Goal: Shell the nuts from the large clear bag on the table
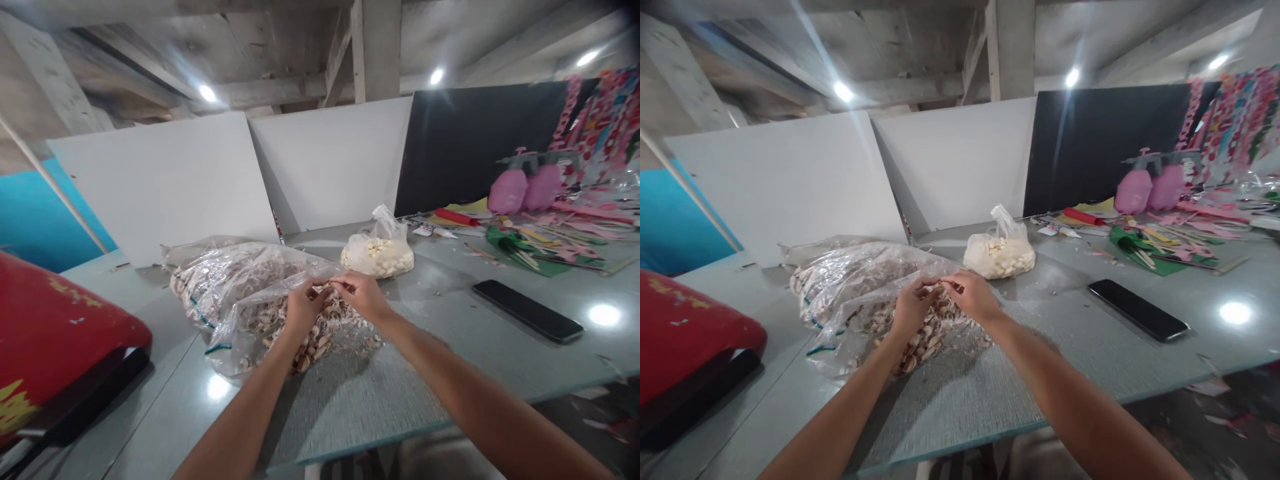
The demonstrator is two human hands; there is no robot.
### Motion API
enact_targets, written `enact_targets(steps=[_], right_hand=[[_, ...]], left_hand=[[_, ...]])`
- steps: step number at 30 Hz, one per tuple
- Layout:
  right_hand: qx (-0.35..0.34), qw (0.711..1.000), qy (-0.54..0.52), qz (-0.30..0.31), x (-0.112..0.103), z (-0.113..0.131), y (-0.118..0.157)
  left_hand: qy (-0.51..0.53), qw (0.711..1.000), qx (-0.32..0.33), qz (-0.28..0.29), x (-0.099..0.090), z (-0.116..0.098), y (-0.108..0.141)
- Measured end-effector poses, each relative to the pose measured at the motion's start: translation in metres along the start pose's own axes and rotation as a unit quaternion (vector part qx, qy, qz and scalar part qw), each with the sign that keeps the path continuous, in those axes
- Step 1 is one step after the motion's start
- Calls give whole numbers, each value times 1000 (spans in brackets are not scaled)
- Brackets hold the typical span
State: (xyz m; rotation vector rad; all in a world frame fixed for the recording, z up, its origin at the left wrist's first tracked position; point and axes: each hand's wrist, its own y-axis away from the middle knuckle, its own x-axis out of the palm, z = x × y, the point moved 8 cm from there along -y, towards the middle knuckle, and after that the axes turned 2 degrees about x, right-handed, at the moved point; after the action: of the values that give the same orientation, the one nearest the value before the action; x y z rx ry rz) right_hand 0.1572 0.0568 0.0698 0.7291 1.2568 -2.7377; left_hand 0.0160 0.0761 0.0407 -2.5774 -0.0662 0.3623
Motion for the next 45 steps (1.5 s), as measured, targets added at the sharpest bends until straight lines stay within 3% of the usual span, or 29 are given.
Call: enact_targets(steps=[6, 11, 16, 20, 25, 29, 35, 45], right_hand=[[10, 1000, 9, 2, 5, -4, 0], [41, 998, 43, -21, 8, -10, 1], [67, 996, 26, -52, 3, -15, 0], [83, 994, 27, -62, 0, -23, -1], [72, 996, 31, -43, -2, -27, -2], [22, 999, 36, -31, -4, -12, -1], [6, 999, -13, -31, -5, 2, -1], [28, 1000, -3, -10, 2, -6, -2]], left_hand=[[-107, 993, 47, -8, -4, -7, 2], [-121, 991, 60, -14, -3, -6, 5], [28, 999, -5, -26, 2, 4, 2], [217, 972, -70, -49, 3, 9, 0], [293, 953, -76, -30, 2, 5, 0], [259, 963, -69, -2, 6, 4, 0], [177, 983, -44, 28, 11, 3, -1], [72, 997, -20, 26, 8, 10, -3]])
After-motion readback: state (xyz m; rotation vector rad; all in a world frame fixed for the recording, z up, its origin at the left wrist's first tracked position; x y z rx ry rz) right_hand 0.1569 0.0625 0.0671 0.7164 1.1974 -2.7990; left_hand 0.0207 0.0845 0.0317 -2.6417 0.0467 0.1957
